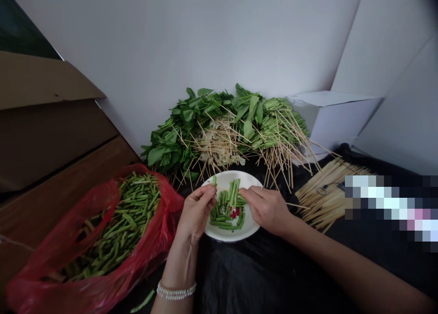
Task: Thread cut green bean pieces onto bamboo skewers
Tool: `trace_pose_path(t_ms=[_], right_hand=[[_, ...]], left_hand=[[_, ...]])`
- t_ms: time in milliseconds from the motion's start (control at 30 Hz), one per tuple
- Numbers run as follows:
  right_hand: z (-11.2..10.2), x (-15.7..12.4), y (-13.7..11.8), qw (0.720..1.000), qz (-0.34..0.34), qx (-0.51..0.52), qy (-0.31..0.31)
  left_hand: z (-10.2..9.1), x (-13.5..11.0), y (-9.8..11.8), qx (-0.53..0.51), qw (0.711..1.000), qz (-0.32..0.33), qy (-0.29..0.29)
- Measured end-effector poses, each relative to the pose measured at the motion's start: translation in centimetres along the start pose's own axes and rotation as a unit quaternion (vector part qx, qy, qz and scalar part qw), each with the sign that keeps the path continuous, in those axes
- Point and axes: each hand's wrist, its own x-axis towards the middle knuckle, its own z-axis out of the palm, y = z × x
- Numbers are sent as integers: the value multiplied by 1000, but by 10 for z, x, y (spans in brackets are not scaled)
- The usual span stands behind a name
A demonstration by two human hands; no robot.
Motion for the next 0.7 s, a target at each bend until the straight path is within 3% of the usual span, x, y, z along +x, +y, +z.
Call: trace_pose_path(t_ms=[233, 433, 567, 700], right_hand=[[2, -1, -5, 1000, 0, 10, -14], [-1, 1, -1, 1000, 4, -10, -2], [-3, 2, 5, 999, 32, -24, 13], [-2, 2, 10, 998, 51, -36, 5]], left_hand=[[12, -9, -9, 77, 996, -6, -47], [6, -5, -7, 217, 970, 85, -69], [-3, 0, -7, 374, 910, 170, -54], [-10, 2, -11, 539, 808, 234, -41]])
